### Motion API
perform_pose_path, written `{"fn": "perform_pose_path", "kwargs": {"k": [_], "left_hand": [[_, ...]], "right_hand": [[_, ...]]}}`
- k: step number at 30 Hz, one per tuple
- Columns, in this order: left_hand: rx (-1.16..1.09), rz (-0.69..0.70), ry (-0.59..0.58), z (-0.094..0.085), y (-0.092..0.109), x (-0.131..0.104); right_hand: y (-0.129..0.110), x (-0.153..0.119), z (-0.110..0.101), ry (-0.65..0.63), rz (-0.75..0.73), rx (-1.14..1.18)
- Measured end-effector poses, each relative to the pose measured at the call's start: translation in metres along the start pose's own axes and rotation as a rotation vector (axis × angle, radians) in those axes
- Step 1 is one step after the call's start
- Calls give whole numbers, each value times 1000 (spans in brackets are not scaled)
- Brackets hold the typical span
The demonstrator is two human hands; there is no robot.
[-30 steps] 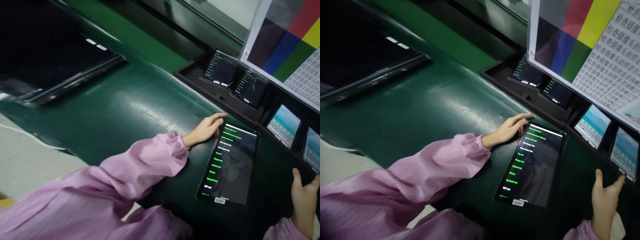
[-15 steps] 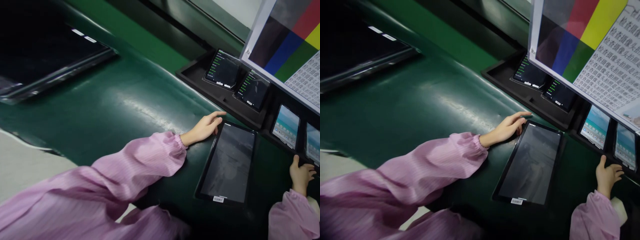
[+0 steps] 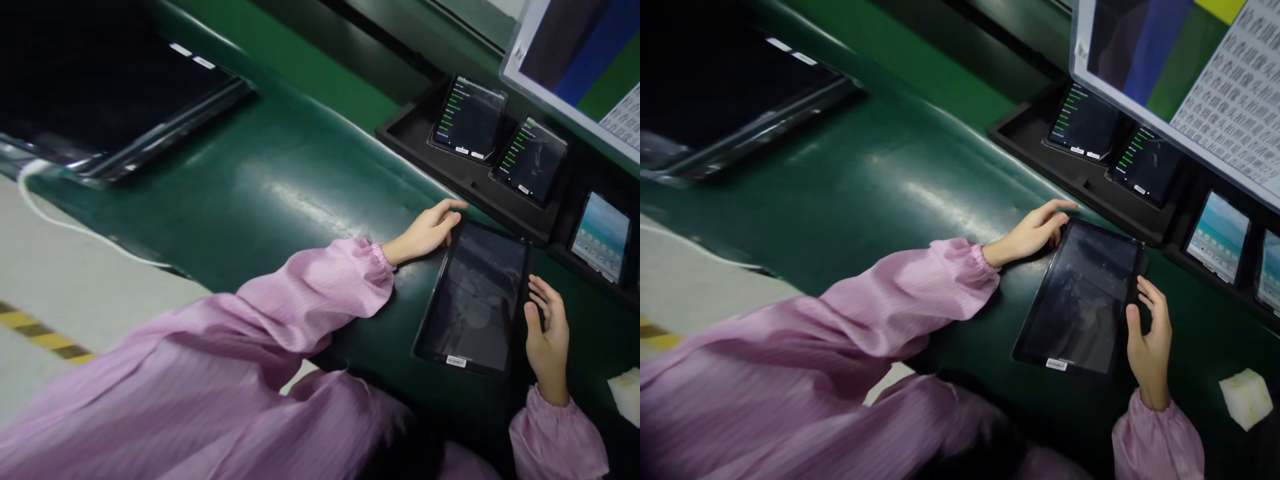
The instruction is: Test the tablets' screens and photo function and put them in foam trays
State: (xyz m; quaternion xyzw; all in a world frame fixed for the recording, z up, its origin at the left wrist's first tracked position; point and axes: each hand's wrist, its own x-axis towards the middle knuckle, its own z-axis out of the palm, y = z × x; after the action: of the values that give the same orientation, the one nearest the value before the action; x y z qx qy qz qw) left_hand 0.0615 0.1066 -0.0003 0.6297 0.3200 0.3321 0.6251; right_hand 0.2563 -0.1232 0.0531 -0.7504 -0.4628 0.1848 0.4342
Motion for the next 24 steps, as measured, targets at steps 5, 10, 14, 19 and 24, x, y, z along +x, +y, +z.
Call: {"fn": "perform_pose_path", "kwargs": {"k": [5,10,14,19,24], "left_hand": [[-113,75,-37,-1,-2,-2],[-235,82,-129,-2,-3,-3],[-358,77,-179,-2,-1,0],[-508,43,-220,-3,2,1],[-581,72,-255,0,2,2]], "right_hand": [[0,-2,8,31,96,213],[-1,3,-1,15,207,405],[-8,3,-6,-17,288,540],[-14,3,3,-79,317,639],[-17,2,13,-55,333,594]]}}
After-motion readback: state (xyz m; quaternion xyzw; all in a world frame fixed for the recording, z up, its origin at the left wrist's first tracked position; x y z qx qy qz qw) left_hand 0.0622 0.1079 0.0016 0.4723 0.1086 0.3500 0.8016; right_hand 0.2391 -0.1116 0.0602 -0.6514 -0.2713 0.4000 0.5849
